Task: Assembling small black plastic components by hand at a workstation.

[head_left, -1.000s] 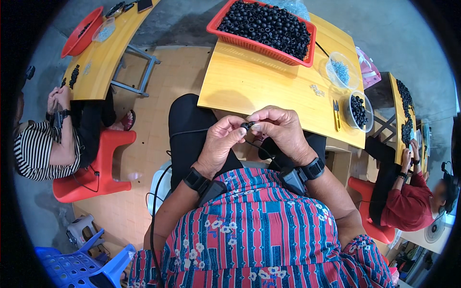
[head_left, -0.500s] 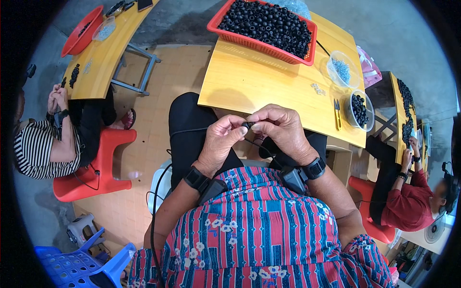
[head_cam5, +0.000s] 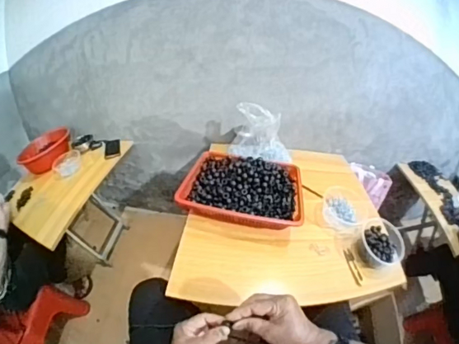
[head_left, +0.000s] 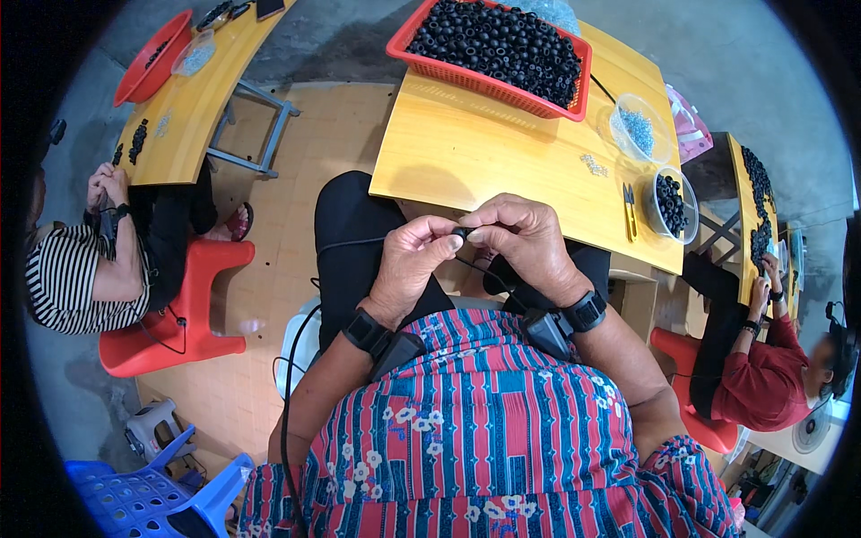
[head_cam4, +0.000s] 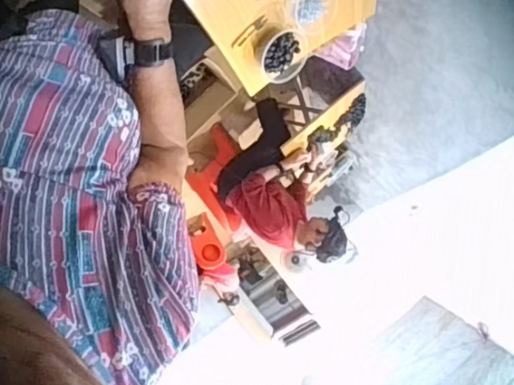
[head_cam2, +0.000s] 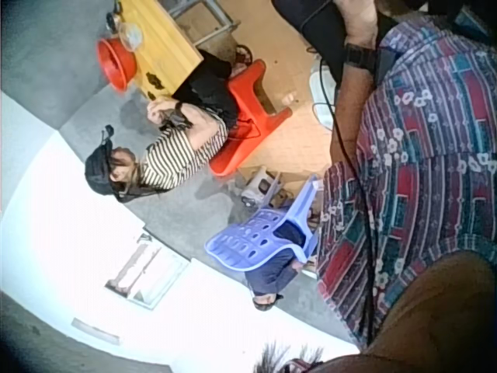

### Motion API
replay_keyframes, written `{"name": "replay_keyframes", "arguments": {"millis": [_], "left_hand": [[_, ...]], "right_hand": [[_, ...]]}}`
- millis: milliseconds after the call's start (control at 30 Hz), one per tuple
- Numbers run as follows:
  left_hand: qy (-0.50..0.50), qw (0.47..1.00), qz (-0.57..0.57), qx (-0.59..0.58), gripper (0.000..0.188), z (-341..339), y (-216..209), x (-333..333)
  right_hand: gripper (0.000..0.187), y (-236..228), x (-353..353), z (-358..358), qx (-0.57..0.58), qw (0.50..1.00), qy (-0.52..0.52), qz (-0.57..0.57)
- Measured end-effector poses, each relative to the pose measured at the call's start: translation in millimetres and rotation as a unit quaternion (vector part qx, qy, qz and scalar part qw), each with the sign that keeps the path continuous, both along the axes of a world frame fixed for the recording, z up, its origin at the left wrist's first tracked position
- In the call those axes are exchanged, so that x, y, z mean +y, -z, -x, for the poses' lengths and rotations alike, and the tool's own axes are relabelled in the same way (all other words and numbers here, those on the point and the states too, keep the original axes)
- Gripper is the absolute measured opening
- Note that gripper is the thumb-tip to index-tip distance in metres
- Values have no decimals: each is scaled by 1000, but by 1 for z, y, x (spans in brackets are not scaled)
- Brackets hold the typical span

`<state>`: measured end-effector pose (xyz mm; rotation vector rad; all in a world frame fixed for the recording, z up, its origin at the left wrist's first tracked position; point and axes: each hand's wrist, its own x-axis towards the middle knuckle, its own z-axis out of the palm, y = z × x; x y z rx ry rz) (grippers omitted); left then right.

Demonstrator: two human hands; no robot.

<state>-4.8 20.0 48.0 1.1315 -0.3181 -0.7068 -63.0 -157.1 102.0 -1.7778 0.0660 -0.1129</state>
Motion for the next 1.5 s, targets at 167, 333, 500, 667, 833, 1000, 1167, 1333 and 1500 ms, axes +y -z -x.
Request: {"name": "replay_keyframes", "arguments": {"millis": [167, 333, 500, 667, 833, 1000, 1167, 1333, 1500], "left_hand": [[-11, 999, 7, 34, 15, 1, 4, -1], [-17, 999, 13, 33, 16, 1, 3, -1], [-26, 999, 8, 36, 15, 0, 3, -2], [-21, 999, 4, 26, 15, 0, 4, -1], [-27, 999, 9, 39, 15, 1, 2, -1], [-25, 999, 9, 40, 15, 1, 3, 0], [-28, 998, 17, 46, 15, 2, 2, 0], [-24, 999, 25, 24, 16, 2, 5, 0], [-33, 999, 27, -2, 17, 1, 7, -2]], "right_hand": [[17, 8, 2, 0, -5, 1000, 7, -21], [16, 12, 3, 0, -18, 1000, 15, -17], [14, 10, 4, 0, 1, 999, 21, -38], [13, 9, 4, -1, 50, 993, 20, -103], [17, 16, -2, -4, 103, 973, -15, -204], [18, 17, -3, -6, 152, 943, -10, -295], [22, 25, -6, -6, 172, 912, -27, -371], [34, 28, -10, -8, 191, 878, -76, -432], [42, 28, -9, -7, 198, 859, -93, -462]]}}
